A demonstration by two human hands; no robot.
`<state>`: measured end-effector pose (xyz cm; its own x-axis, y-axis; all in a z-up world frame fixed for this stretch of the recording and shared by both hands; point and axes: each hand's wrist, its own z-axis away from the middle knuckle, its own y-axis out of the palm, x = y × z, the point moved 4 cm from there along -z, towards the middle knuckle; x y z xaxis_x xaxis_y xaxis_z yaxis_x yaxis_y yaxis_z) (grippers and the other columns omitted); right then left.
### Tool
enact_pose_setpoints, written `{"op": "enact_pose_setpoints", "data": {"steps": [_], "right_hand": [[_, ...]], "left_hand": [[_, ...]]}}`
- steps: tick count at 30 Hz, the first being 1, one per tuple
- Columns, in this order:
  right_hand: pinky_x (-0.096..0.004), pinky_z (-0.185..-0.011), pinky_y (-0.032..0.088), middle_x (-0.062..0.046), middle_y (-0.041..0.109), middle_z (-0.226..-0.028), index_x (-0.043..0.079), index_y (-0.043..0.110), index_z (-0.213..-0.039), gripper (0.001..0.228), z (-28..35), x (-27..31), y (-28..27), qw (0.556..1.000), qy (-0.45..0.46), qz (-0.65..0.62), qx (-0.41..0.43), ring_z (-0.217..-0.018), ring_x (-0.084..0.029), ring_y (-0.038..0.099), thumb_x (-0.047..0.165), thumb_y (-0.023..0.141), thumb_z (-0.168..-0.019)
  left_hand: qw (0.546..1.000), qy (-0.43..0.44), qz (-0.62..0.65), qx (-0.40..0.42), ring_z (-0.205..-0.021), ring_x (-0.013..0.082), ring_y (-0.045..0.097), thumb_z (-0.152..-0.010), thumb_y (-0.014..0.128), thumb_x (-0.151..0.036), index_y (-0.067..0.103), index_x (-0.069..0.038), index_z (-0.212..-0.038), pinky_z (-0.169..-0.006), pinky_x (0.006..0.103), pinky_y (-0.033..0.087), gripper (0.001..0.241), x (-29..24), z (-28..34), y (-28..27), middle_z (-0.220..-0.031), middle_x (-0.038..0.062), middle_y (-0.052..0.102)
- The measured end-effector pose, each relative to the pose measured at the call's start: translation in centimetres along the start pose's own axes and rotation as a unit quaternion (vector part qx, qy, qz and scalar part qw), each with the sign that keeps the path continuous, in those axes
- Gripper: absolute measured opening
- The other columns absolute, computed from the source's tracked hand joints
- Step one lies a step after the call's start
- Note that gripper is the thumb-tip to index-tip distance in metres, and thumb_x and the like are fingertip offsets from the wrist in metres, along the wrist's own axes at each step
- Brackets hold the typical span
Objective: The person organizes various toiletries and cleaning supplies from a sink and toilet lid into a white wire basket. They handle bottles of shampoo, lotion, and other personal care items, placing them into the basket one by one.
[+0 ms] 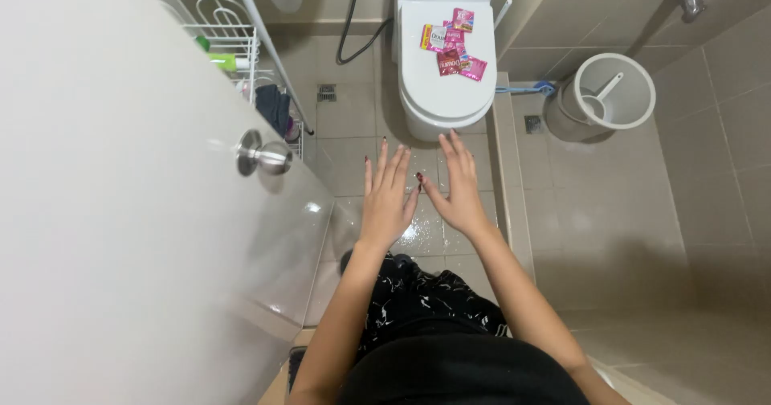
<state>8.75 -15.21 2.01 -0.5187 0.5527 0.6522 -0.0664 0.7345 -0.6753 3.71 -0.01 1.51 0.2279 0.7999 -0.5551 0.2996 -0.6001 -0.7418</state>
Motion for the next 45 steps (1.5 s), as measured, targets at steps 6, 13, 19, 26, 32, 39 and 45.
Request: {"op": "enact_pose_setpoints", "data": {"steps": [6,13,19,26,32,39,45], "right_hand": [[-0.056,-0.125,0.019,-0.023,0.029,-0.166,0.004,0.035,-0.158,0.076,-4.7,-2.5,0.5,1.000,0.019,0.001,0.012,-0.154,-0.045,0.024,0.025,0.070,-0.095],[-0.056,-0.125,0.018,-0.019,0.030,-0.167,0.008,0.041,-0.156,0.069,-13.3,-5.5,3.0,1.000,-0.011,-0.006,0.022,-0.155,-0.045,0.023,0.023,0.067,-0.094],[-0.061,-0.123,0.017,-0.019,0.032,-0.166,0.008,0.044,-0.153,0.064,-22.1,-6.7,6.0,0.997,-0.044,-0.026,0.064,-0.154,-0.045,0.024,0.022,0.067,-0.095],[-0.049,-0.120,0.032,-0.024,0.043,-0.157,-0.001,0.043,-0.150,0.062,-28.7,-7.4,9.8,0.984,-0.081,-0.102,0.123,-0.146,-0.043,0.041,0.018,0.063,-0.095],[-0.044,-0.110,0.043,-0.025,0.059,-0.136,-0.004,0.046,-0.146,0.047,-31.9,-8.1,14.4,0.948,-0.059,-0.185,0.250,-0.130,-0.040,0.055,0.020,0.053,-0.106],[-0.043,-0.102,0.048,-0.023,0.064,-0.126,-0.003,0.049,-0.143,0.044,-37.5,-6.4,17.5,0.897,-0.143,-0.230,0.351,-0.119,-0.039,0.060,0.020,0.052,-0.106],[-0.045,-0.102,0.047,-0.025,0.062,-0.128,-0.005,0.052,-0.137,0.038,-41.4,-6.0,19.1,0.828,-0.289,-0.289,0.384,-0.119,-0.041,0.060,0.017,0.055,-0.106]], "left_hand": [[1.000,0.004,0.006,0.023,-0.156,0.0351,0.021,-0.087,0.069,-0.012,0.039,0.000,-0.153,-0.124,0.0603,0.013,0.074,1.1,-6.5,1.1,-0.158,0.017,0.042],[1.000,0.021,-0.001,0.003,-0.157,0.0327,0.024,-0.088,0.068,-0.008,0.042,-0.002,-0.152,-0.127,0.0595,0.015,0.070,5.7,-14.4,2.6,-0.158,0.014,0.045],[1.000,0.012,0.015,-0.015,-0.155,0.0358,0.028,-0.083,0.063,-0.003,0.042,0.001,-0.151,-0.124,0.0602,0.016,0.071,10.8,-21.1,2.2,-0.156,0.017,0.046],[0.998,-0.015,-0.048,-0.025,-0.149,0.0390,0.035,-0.086,0.063,-0.008,0.041,0.004,-0.148,-0.122,0.0594,0.022,0.067,15.4,-25.1,1.4,-0.150,0.020,0.051],[0.987,-0.148,0.024,-0.054,-0.124,0.0374,0.059,-0.092,0.064,-0.009,0.043,-0.003,-0.151,-0.105,0.0455,0.048,0.063,18.8,-24.8,0.2,-0.141,0.020,0.059],[0.959,-0.272,-0.040,-0.070,-0.105,0.0355,0.066,-0.092,0.068,-0.011,0.050,-0.007,-0.149,-0.092,0.0448,0.052,0.060,20.6,-26.3,-2.6,-0.119,0.017,0.068],[0.932,-0.280,-0.130,-0.193,-0.118,0.0362,0.063,-0.090,0.069,-0.009,0.055,-0.003,-0.140,-0.102,0.0464,0.048,0.052,20.6,-26.7,-3.9,-0.128,0.018,0.067]]}}
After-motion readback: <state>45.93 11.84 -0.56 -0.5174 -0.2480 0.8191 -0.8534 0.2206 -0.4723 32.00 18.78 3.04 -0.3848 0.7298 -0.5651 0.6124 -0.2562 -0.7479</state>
